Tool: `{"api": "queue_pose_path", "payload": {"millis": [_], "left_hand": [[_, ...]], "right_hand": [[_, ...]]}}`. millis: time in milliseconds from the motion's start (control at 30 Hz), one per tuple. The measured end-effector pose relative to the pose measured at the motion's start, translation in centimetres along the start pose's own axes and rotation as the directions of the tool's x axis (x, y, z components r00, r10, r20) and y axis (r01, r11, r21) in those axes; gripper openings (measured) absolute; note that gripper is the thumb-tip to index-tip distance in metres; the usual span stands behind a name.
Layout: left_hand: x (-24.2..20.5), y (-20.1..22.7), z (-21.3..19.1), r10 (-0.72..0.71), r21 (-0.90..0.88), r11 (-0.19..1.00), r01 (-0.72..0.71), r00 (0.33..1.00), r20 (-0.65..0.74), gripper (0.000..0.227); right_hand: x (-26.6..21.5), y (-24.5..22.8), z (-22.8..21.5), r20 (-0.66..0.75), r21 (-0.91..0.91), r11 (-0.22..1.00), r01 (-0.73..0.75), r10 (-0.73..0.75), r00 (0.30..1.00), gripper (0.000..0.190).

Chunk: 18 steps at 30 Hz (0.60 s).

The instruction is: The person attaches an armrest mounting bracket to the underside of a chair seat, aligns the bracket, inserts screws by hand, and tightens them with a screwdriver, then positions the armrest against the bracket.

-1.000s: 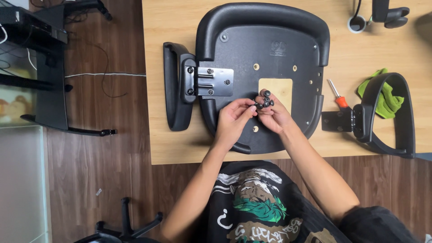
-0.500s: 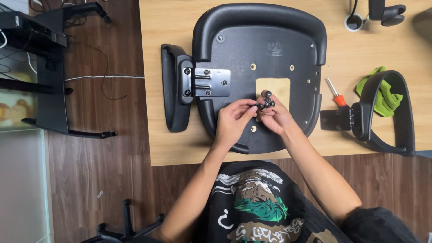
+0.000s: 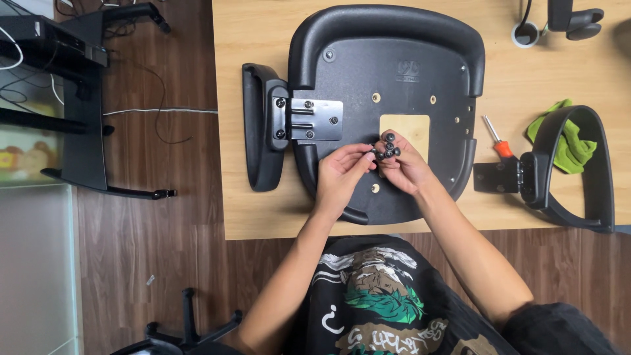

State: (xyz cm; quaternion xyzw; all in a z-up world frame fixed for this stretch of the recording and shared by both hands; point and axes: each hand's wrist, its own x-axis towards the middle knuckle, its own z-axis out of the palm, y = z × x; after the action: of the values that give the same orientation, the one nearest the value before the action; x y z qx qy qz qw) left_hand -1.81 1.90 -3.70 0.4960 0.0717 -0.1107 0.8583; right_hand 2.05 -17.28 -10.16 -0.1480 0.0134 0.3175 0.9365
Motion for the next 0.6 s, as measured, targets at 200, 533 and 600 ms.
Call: {"api": "queue_pose_path", "payload": {"millis": [200, 533, 600], "left_hand": [[-0.1, 0.6, -0.2, 0.035, 0.017, 0.999, -0.034, 0.999, -0.021, 0.024], [0.2, 0.1, -1.0, -0.02, -0.049, 0.999, 0.02, 1.0, 0.012, 0.026], [0.3, 0.0, -1.2, -0.033, -0.088, 0.996, 0.035, 0.999, 0.034, 0.027]], "right_hand": [[-0.1, -0.1, 0.2, 0.035, -0.026, 1.0, -0.016, 0.017, 0.999, 0.011], [0.0, 0.2, 0.2, 0.029, -0.054, 0.999, 0.008, -0.006, 1.0, 0.009], [0.0, 0.2, 0.3, 0.018, -0.045, 0.999, 0.008, -0.007, 1.0, 0.007]]}}
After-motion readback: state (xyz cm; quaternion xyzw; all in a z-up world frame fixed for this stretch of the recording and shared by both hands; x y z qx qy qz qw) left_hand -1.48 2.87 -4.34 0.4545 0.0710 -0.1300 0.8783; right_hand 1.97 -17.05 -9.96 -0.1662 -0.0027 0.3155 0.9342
